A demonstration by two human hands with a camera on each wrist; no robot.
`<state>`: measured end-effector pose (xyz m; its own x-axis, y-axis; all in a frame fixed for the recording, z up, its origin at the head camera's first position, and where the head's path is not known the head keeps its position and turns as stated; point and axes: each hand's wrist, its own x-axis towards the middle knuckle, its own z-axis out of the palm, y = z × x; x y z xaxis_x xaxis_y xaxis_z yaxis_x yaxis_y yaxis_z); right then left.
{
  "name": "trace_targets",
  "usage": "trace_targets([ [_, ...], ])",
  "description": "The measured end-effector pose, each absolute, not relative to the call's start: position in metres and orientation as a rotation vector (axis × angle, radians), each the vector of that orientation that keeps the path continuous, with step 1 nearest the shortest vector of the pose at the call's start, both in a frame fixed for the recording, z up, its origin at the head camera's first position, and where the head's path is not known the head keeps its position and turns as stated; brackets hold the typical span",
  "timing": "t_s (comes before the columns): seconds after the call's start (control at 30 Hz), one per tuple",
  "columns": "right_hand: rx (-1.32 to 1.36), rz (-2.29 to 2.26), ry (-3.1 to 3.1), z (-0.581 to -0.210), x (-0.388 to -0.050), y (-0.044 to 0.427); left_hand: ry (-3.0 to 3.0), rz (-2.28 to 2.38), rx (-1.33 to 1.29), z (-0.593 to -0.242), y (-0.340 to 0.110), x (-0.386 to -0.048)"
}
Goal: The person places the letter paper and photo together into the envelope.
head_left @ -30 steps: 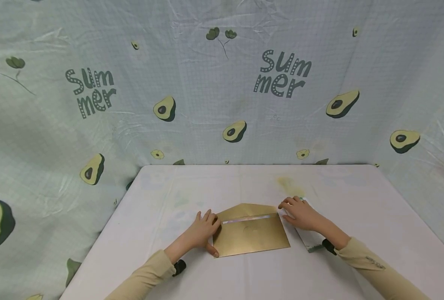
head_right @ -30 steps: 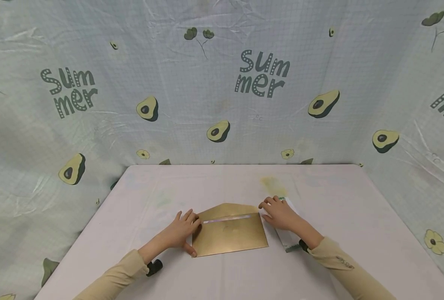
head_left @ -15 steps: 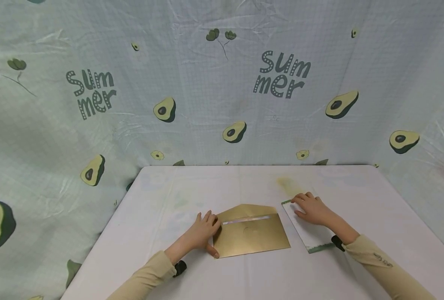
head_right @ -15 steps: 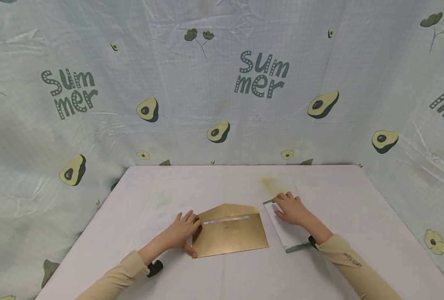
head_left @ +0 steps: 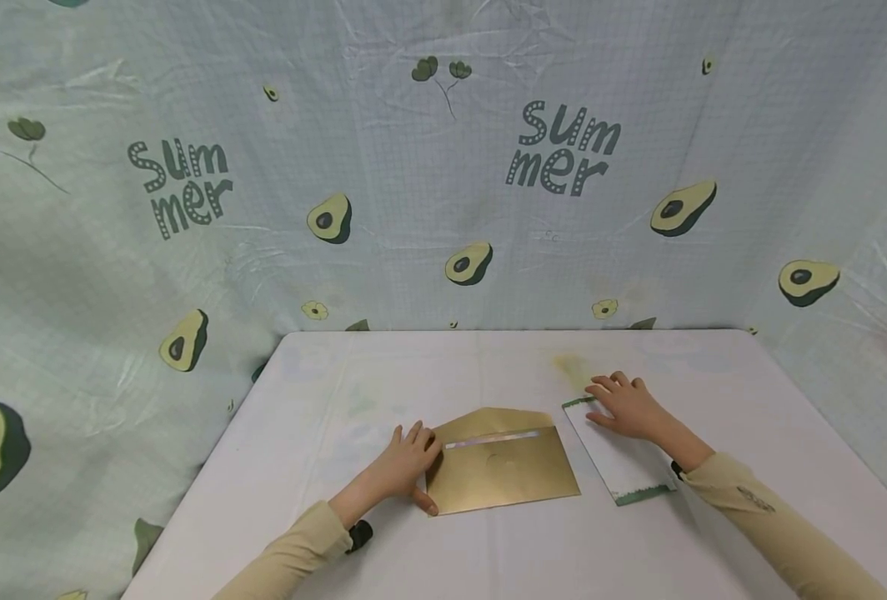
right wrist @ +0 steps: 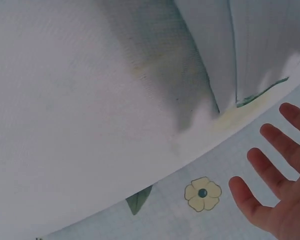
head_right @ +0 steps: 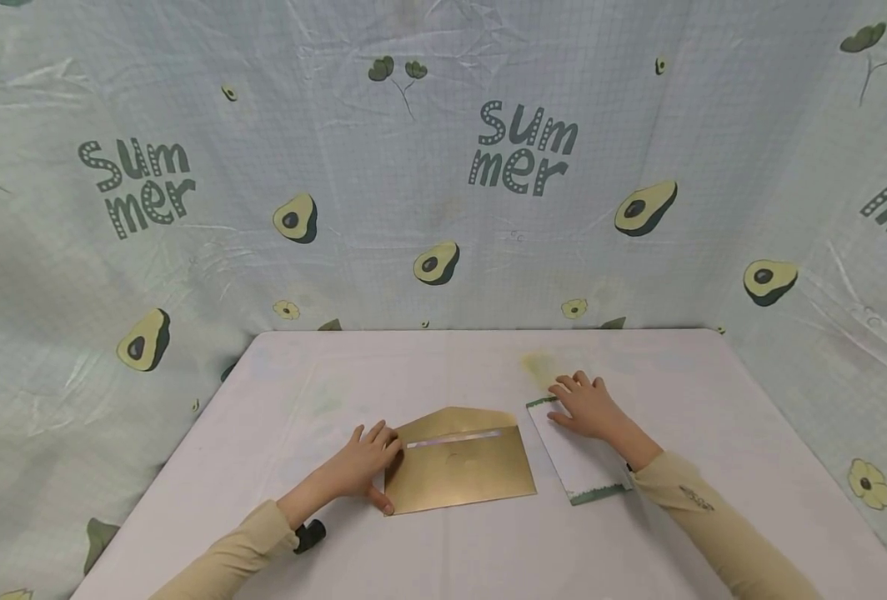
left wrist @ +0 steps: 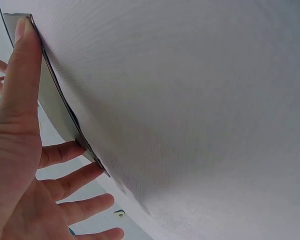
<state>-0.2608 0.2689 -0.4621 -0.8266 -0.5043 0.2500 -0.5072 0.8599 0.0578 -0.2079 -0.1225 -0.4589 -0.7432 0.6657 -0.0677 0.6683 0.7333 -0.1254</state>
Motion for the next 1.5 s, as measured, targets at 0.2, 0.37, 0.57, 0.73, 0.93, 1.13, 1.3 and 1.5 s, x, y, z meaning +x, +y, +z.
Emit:
trace_targets([
  [0.2,0.846,-0.056,-2.746,-0.47,-0.269,0.269,2.913,-0.225,1.132,-0.459,-0.123,-0.209],
  [0.37,0.9,-0.15,-2.732,-0.475,-0.272,0.269,2.905,-0.207,1.131,-0.459,-0.123,-0.208],
  [0.57,0.963,-0.198,-2.614,-0.483,-0.274,0.271,2.906,-0.205,1.128,-0.459,-0.123,-0.208],
  [0.73,0.994,-0.214,-2.494,-0.481,-0.272,0.268,2.906,-0.202,1.135,-0.459,-0.123,-0.207],
  [0.93,0.971,-0.243,-2.494,-0.48,-0.274,0.267,2.903,-0.194,1.14,-0.458,-0.123,-0.206],
  [1.13,0.947,-0.275,-2.449,-0.479,-0.276,0.265,2.909,-0.197,1.141,-0.457,-0.123,-0.207],
  [1.3,0.943,-0.269,-2.391,-0.478,-0.276,0.264,2.909,-0.196,1.138,-0.457,-0.123,-0.207],
  [1.5,0.992,-0.201,-2.236,-0.488,-0.285,0.268,2.9,-0.203,1.132,-0.455,-0.122,-0.206],
])
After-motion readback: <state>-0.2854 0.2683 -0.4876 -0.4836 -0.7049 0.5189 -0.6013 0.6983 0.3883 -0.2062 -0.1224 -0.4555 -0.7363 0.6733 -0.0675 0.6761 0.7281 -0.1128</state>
